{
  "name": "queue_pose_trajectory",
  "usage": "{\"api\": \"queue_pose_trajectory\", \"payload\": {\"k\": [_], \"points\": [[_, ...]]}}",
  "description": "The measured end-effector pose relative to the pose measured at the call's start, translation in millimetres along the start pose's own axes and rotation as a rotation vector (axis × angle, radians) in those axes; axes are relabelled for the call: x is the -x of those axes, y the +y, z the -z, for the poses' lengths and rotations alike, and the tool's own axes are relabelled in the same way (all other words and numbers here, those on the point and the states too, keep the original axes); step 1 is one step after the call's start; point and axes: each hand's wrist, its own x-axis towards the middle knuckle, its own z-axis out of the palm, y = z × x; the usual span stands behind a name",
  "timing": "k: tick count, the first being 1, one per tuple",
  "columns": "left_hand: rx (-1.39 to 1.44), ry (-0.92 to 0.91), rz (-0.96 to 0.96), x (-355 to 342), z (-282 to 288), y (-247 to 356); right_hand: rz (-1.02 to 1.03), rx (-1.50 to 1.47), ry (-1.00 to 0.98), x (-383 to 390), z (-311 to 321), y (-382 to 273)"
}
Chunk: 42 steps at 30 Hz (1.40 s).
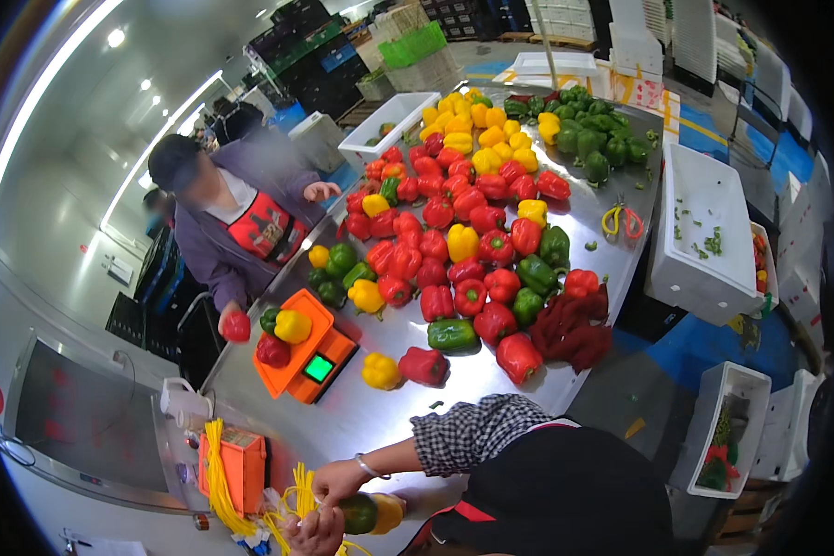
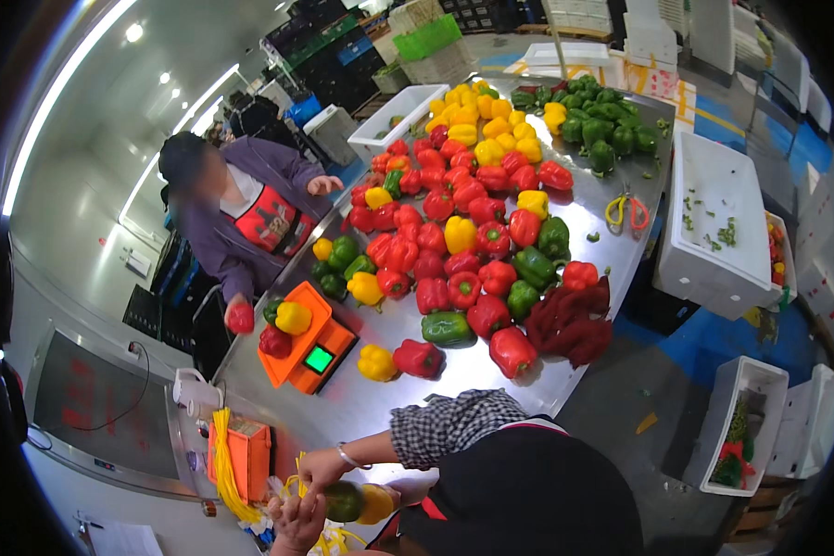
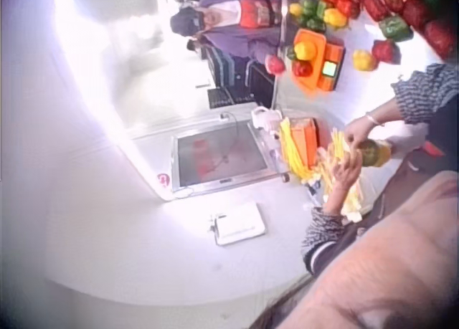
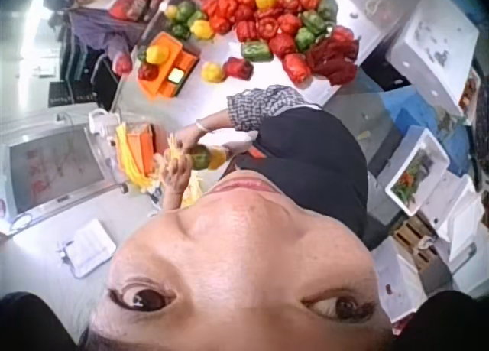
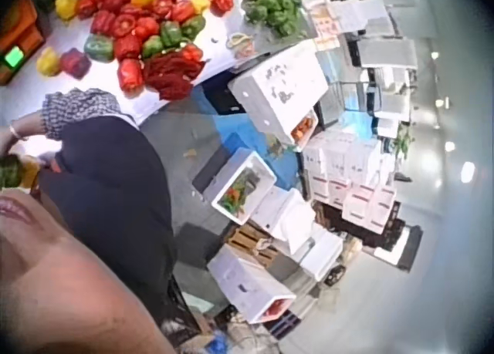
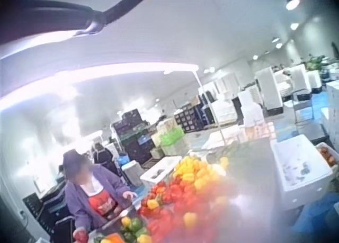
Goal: The person selects red, yellow, and green bell peppers from a stainless steel table, stacks them in small groups, and secures them with yellow rubber bands. The person also places some peppers on an orange digital scale and moves them between the table and a nearby crate.
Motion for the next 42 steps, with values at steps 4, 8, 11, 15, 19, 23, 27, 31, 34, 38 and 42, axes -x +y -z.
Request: {"api": "queue_pose_trajectory", "payload": {"k": [4, 8, 11, 15, 19, 23, 27, 31, 34, 38, 42], "points": [[-0.080, -0.077, -0.058, -9, -6, -11, -0.073, -0.038, -0.032, -17, 3, 19], [0.082, -0.335, 0.288, -5, 8, 2, 0.101, -0.179, 0.035, 3, -10, 15], [0.306, -0.349, 0.576, 3, 12, 3, 0.148, 0.027, 0.222, 25, -34, -7], [0.581, -0.389, 0.720, 29, -12, -13, 0.319, 0.063, 0.434, 21, -48, -13], [1.447, -0.618, 1.474, 8, 0, -26, 0.236, 0.269, 0.448, 23, -48, -8], [1.698, -0.513, 1.851, 34, 13, -14, 0.329, 0.506, 0.448, 22, -67, -28], [1.641, -0.649, 1.826, 44, 13, -13, 0.478, 0.649, 0.434, 23, -71, -36], [1.632, -0.650, 1.846, 27, 12, -12, 0.556, 0.760, 0.388, 28, -60, -48], [1.701, -0.629, 1.841, 18, 11, -15, 0.561, 0.822, 0.341, 31, -56, -40], [1.608, -0.649, 1.846, 25, 0, -10, 0.581, 0.855, 0.274, 25, -58, -41], [1.293, -0.468, 1.627, 5, 13, 0, 0.496, 0.541, 0.376, 26, -52, -25]]}}
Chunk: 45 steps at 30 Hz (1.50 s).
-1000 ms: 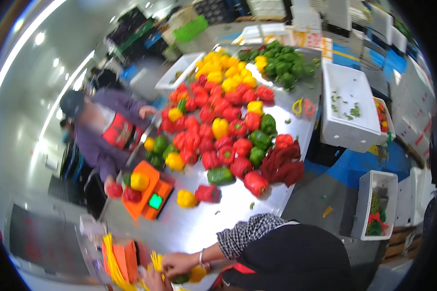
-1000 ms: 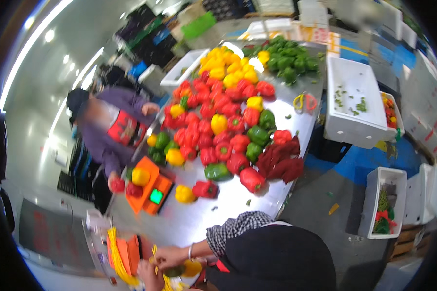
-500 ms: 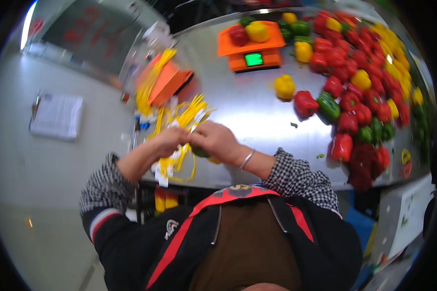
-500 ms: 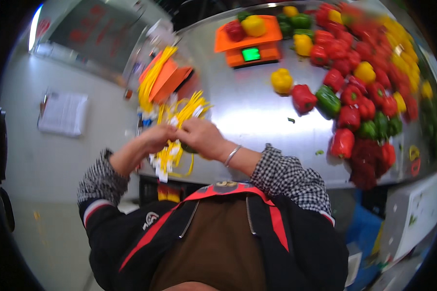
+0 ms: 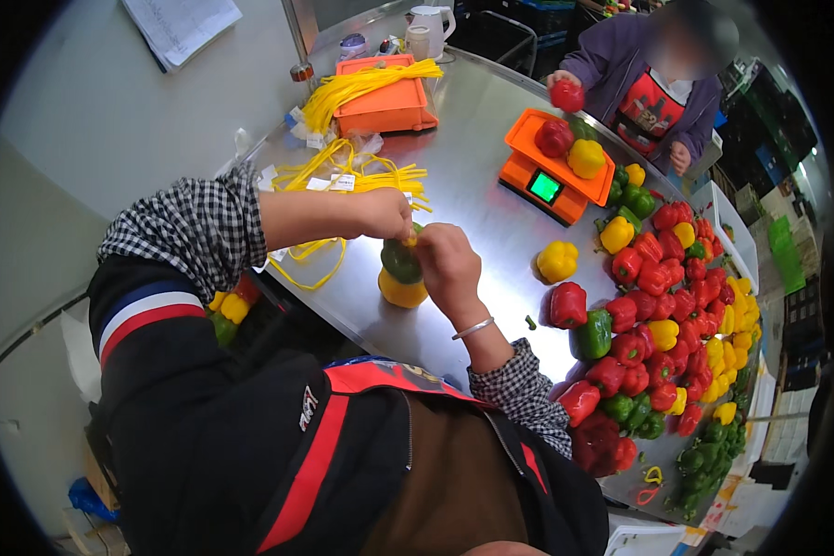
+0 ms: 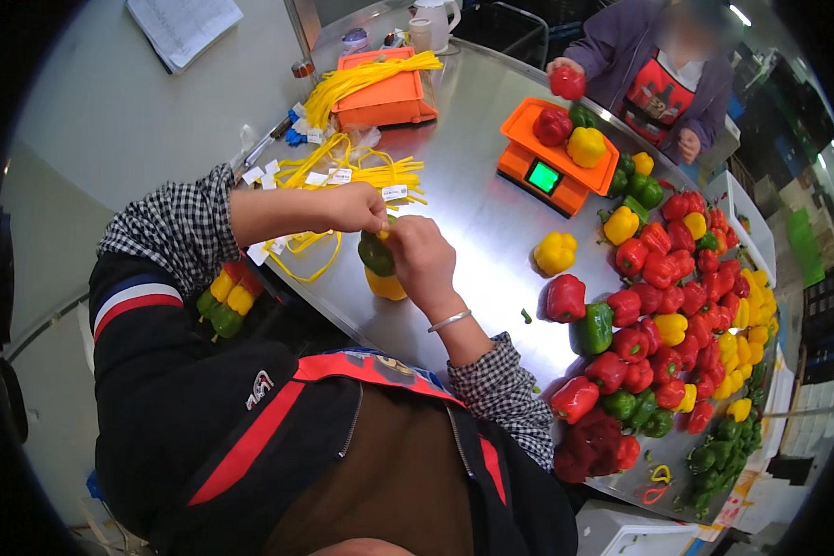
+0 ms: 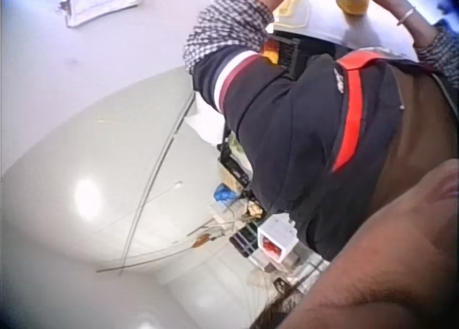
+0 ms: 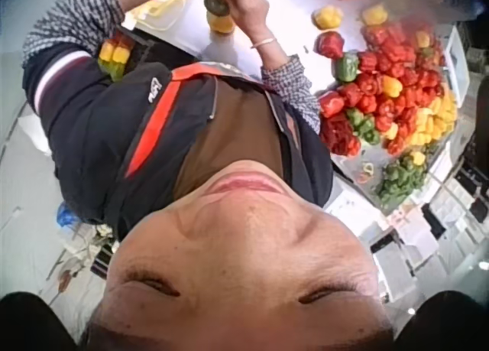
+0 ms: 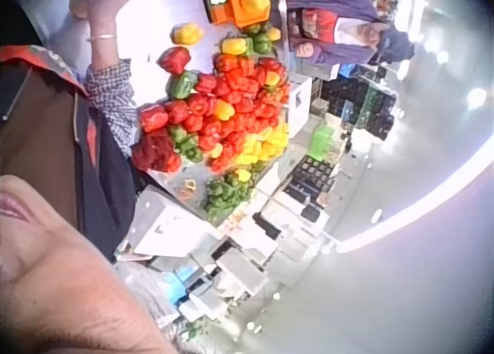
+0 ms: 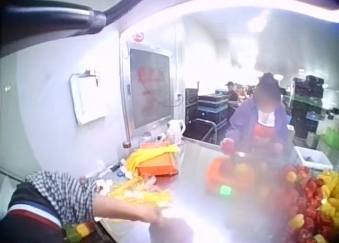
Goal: The person selects red, yellow, and green bell peppers from a stainless steel table, stacks them in small groups, and secures them with yellow rubber bands. The person also places some peppers on an orange digital scale and moves them between the table and a nearby crate.
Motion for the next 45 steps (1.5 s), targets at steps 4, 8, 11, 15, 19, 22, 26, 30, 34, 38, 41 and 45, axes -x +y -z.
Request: {"api": "queue_pose_trajectory", "payload": {"k": [4, 8, 11, 15, 19, 22, 26, 30, 34, 38, 41, 45], "points": [[-0.254, 0.470, -0.436, 0, -32, -23, -0.536, -0.573, 0.210, 10, -17, 13], [0.064, 0.838, -0.622, -3, -71, -40, -0.813, -1.092, 0.339, 3, -28, 14], [0.380, 0.990, -0.658, -11, -90, -41, -0.907, -1.238, 0.342, -7, -30, 23], [0.621, 0.715, -0.759, -9, -94, -65, -0.960, -1.374, 0.255, -19, -15, 24], [1.015, 0.305, -0.769, 25, -83, -110, -1.136, -1.516, 0.123, -57, -13, 8], [1.079, 0.178, -0.699, 62, -73, -133, -1.423, -1.664, -0.024, -88, -55, -15], [1.580, 0.169, -0.599, 80, -90, -177, -1.561, -1.511, -0.006, -77, -137, 1], [2.091, 0.383, -0.546, 122, -107, -257, -1.583, -1.356, -0.150, -35, -162, 2], [2.300, 0.859, -0.477, 176, -107, -364, -1.811, -1.221, -0.234, 44, -169, 44], [2.221, 1.293, -0.365, 251, -123, -431, -1.901, -1.008, -0.212, 106, -163, 52], [2.164, 1.502, -0.170, 282, -154, -490, -1.727, -0.877, -0.402, 125, -154, 47], [1.558, 1.691, 0.293, 304, -164, -516, -1.501, -0.764, -0.541, 125, -153, 42]]}}
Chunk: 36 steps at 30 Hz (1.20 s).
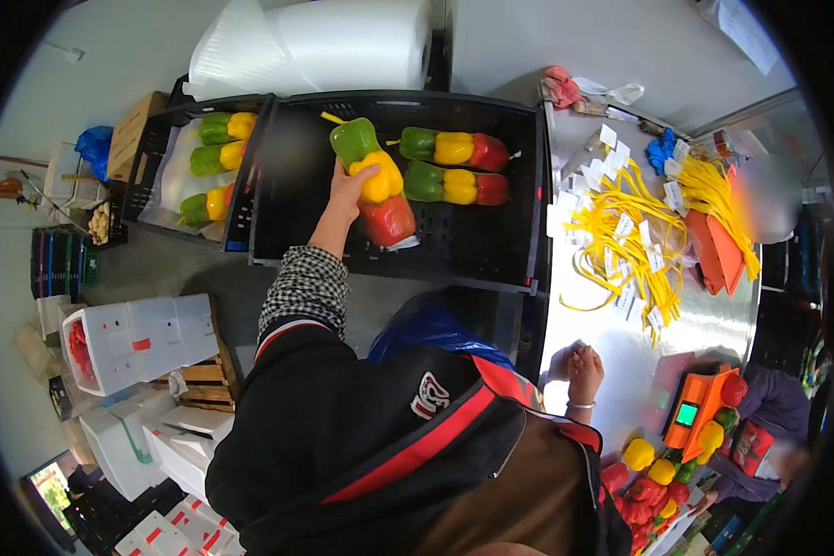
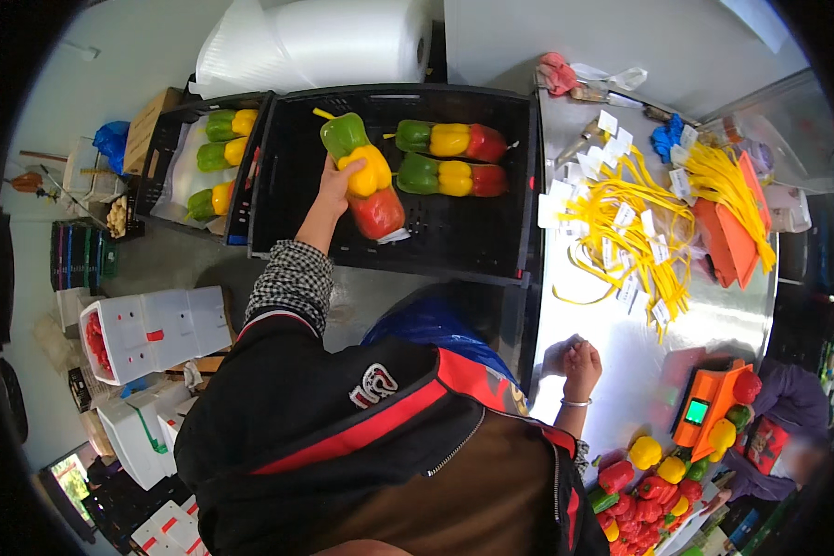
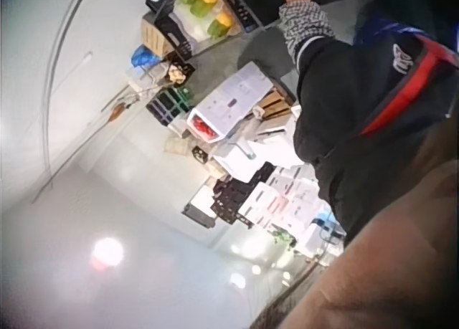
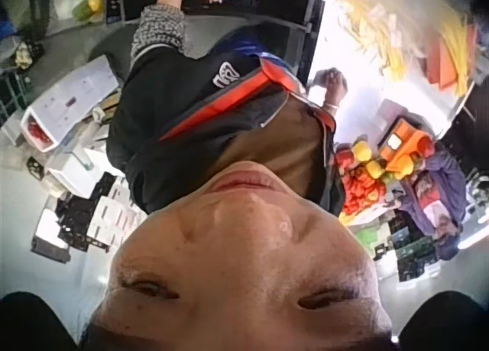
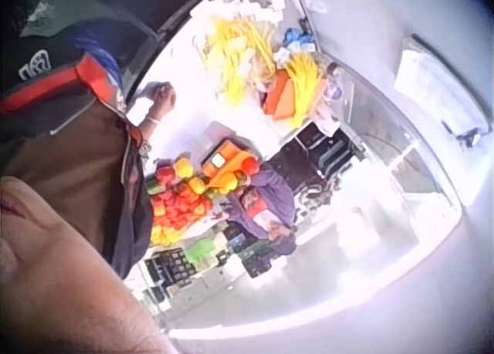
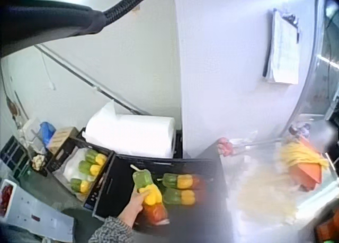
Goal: The person selects red, yellow, and green bell peppers from a stainless steel table, stacks them in small groups, and secures them with yellow rubber bands. The person also places some peppers on an orange digital scale and moves them between the table and a nearby crate.
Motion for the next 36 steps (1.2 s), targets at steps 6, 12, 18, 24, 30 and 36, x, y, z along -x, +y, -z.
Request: {"api": "queue_pose_trajectory", "payload": {"k": [6, 12, 18, 24, 30, 36], "points": [[-0.246, 0.067, -0.183, -24, 33, -37, 0.108, 0.072, 0.142, -4, -3, 11], [0.172, 0.536, 0.217, -12, 12, -111, 0.136, 0.077, 0.199, -2, -6, 16], [0.448, 0.285, 0.896, 6, -29, -179, 0.137, 0.117, 0.266, -2, -17, 14], [0.564, 0.346, 0.890, 9, -88, -153, 0.176, 0.131, 0.322, -5, -11, 24], [0.433, 0.215, 0.844, 15, -79, -149, 0.167, 0.150, 0.310, 0, -23, 20], [-0.465, -0.023, 0.274, 61, -123, -112, 0.181, 0.078, 0.203, 43, -18, 14]]}}
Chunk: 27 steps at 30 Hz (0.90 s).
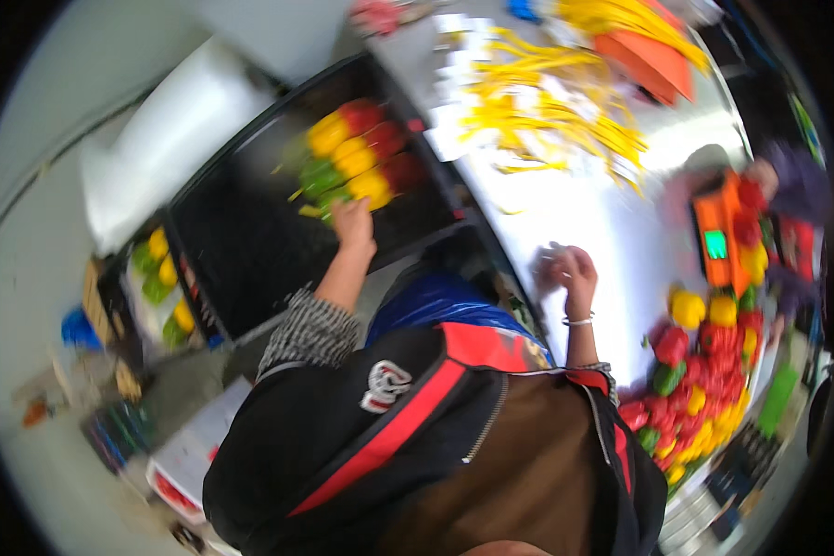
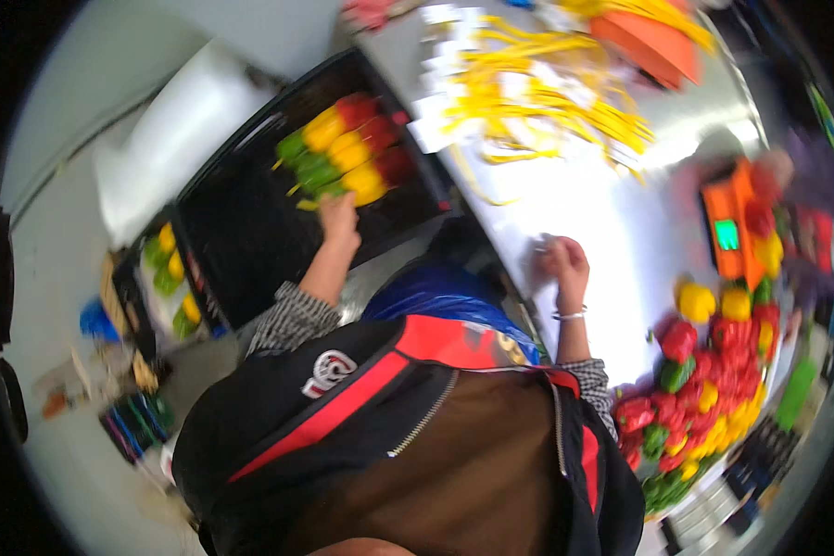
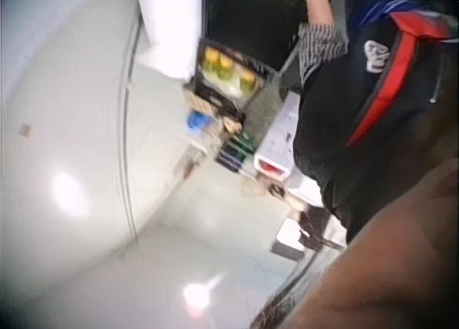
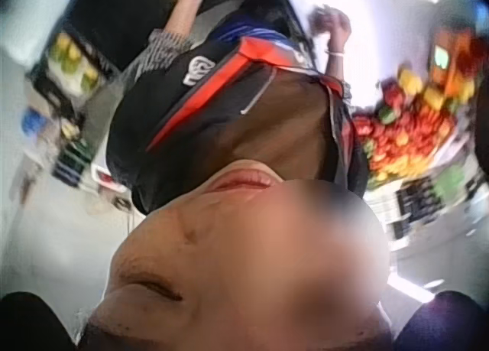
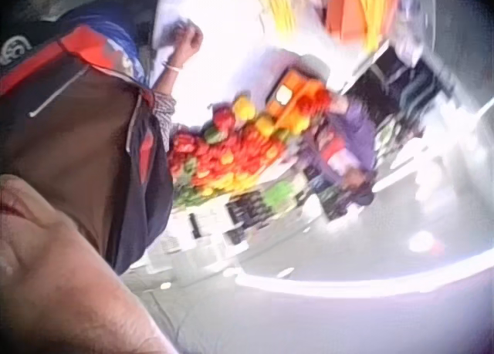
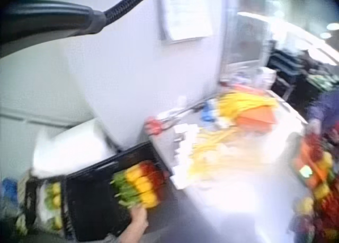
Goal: The person selects red, yellow, and green bell peppers from a stainless steel table, stacks them in small groups, and secures them with yellow rubber bands. The person also places some peppers on an orange digital scale and moves them between the table and a nearby crate.
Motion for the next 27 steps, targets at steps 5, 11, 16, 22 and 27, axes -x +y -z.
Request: {"api": "queue_pose_trajectory", "payload": {"k": [5, 11, 16, 22, 27], "points": [[-0.047, -0.639, -0.296, 90, -94, 112, 0.153, 0.240, -0.317, 16, 43, -51], [0.078, -2.288, 0.020, 254, -250, 163, 0.423, -0.068, -0.540, 88, 167, -165], [-1.082, -1.607, -1.032, 301, -410, 30, 0.361, 0.880, 0.550, 95, 296, -120], [-1.081, -1.810, -1.311, 409, -508, -46, 0.133, 0.858, 0.699, 70, 365, -43], [-1.315, -1.814, -1.501, 442, -550, -78, 0.200, 1.048, 0.853, 29, 349, -46]]}}
